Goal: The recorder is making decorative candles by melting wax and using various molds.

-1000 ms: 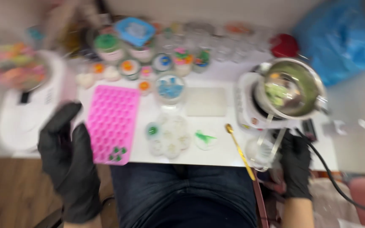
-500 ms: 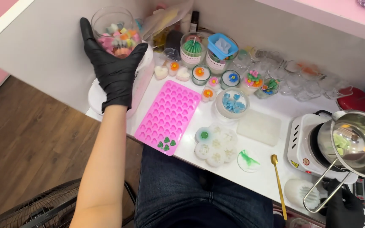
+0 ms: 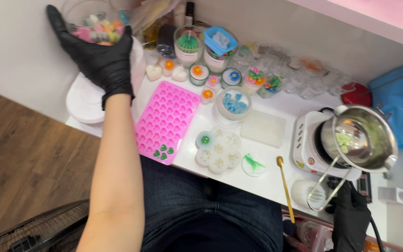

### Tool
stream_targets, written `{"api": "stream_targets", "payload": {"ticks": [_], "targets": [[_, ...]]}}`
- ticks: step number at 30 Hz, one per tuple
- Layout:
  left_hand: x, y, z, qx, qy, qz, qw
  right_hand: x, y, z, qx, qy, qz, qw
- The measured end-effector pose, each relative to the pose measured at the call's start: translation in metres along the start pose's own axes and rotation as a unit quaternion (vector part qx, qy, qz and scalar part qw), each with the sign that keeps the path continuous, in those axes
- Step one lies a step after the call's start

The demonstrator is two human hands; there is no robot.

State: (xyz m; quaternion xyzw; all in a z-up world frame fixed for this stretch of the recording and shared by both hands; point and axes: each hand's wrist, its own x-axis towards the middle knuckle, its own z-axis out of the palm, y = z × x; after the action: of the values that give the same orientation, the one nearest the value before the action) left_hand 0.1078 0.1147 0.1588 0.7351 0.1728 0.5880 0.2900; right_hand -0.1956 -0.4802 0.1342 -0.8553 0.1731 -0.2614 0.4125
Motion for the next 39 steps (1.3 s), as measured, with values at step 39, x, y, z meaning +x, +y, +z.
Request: {"api": "stream_targets", "payload": {"ticks": [39], "targets": [[-0.231,0.180,-0.219,-0.513,-0.429,-0.717,0.199,-0.037,-0.176,0.029,0.173,-0.253,0.139,0.942]]}}
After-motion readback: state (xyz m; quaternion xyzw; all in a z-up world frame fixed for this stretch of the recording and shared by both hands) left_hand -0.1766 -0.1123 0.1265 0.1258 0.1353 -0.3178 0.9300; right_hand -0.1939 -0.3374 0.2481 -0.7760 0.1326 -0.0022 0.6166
